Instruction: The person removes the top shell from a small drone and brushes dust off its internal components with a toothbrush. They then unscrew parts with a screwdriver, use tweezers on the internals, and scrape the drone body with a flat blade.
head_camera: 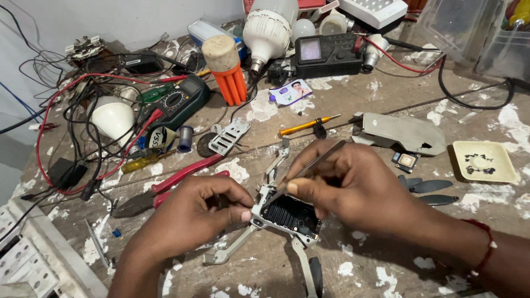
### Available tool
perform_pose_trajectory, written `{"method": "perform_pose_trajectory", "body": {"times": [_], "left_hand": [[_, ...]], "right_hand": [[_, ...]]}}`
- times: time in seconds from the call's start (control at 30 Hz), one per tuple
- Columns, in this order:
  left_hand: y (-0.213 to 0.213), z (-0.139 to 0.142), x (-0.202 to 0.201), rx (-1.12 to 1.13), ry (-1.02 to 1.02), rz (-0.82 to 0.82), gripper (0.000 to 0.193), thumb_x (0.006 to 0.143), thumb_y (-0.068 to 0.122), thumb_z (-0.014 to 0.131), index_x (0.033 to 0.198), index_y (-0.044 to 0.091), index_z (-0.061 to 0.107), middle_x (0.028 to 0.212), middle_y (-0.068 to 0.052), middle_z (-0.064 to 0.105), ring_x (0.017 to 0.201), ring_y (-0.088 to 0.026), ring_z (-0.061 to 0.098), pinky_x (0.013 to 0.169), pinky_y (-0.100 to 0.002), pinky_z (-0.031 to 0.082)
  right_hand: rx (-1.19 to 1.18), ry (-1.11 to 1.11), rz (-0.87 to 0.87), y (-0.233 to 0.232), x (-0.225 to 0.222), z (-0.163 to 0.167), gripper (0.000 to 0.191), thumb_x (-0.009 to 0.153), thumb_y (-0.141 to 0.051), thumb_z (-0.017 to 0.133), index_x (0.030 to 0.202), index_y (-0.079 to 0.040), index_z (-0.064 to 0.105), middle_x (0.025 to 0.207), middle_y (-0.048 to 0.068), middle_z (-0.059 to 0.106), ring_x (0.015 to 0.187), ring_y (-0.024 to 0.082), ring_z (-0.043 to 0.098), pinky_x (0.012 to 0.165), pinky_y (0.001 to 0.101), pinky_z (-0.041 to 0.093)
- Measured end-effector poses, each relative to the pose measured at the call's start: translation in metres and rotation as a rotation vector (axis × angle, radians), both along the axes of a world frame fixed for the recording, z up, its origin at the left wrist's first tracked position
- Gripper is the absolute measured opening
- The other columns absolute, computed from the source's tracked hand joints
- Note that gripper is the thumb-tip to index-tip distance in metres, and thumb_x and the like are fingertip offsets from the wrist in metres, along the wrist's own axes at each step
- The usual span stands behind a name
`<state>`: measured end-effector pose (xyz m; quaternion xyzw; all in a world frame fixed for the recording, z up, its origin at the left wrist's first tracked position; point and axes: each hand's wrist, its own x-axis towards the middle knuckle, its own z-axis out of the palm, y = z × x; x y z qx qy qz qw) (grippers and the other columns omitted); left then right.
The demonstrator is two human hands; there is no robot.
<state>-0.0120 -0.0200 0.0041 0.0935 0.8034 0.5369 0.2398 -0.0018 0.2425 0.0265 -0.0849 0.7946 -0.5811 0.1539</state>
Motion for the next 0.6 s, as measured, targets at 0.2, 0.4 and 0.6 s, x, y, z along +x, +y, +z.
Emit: {"method": "perform_pose_trajectory", "body": {"times": [0.2, 0.4, 0.6], "left_hand": [[0.010, 0.017, 0.012, -0.175, 0.301, 0.111, 0.032, 0.070, 0.015, 0.088, 0.100, 0.013, 0.080, 0.079, 0.004, 0.073, 0.067, -0.005, 0.059, 0.060, -0.024, 0.048], [0.011, 0.022, 0.016, -0.100, 0.476, 0.045, 0.024, 0.074, 0.016, 0.087, 0.095, 0.009, 0.078, 0.082, 0.003, 0.074, 0.070, -0.007, 0.062, 0.061, -0.026, 0.048], [0.009, 0.018, 0.014, -0.149, 0.322, -0.014, 0.023, 0.075, 0.014, 0.084, 0.095, 0.007, 0.077, 0.083, 0.001, 0.072, 0.072, -0.009, 0.065, 0.066, -0.028, 0.054]], "right_hand": [[-0.184, -0.054, -0.058, 0.006, -0.010, 0.001, 0.019, 0.083, -0.013, 0.073, 0.099, -0.003, 0.074, 0.065, 0.005, 0.076, 0.044, 0.009, 0.057, 0.039, 0.0261, 0.046], [-0.112, -0.056, -0.036, 0.012, -0.012, -0.005, 0.020, 0.082, -0.017, 0.073, 0.096, -0.002, 0.075, 0.062, 0.004, 0.073, 0.042, 0.007, 0.054, 0.038, 0.0254, 0.042], [-0.066, 0.045, 0.082, 0.010, -0.009, -0.018, 0.017, 0.084, -0.017, 0.076, 0.093, -0.002, 0.076, 0.062, 0.005, 0.074, 0.045, 0.007, 0.061, 0.041, 0.0250, 0.049]]}}
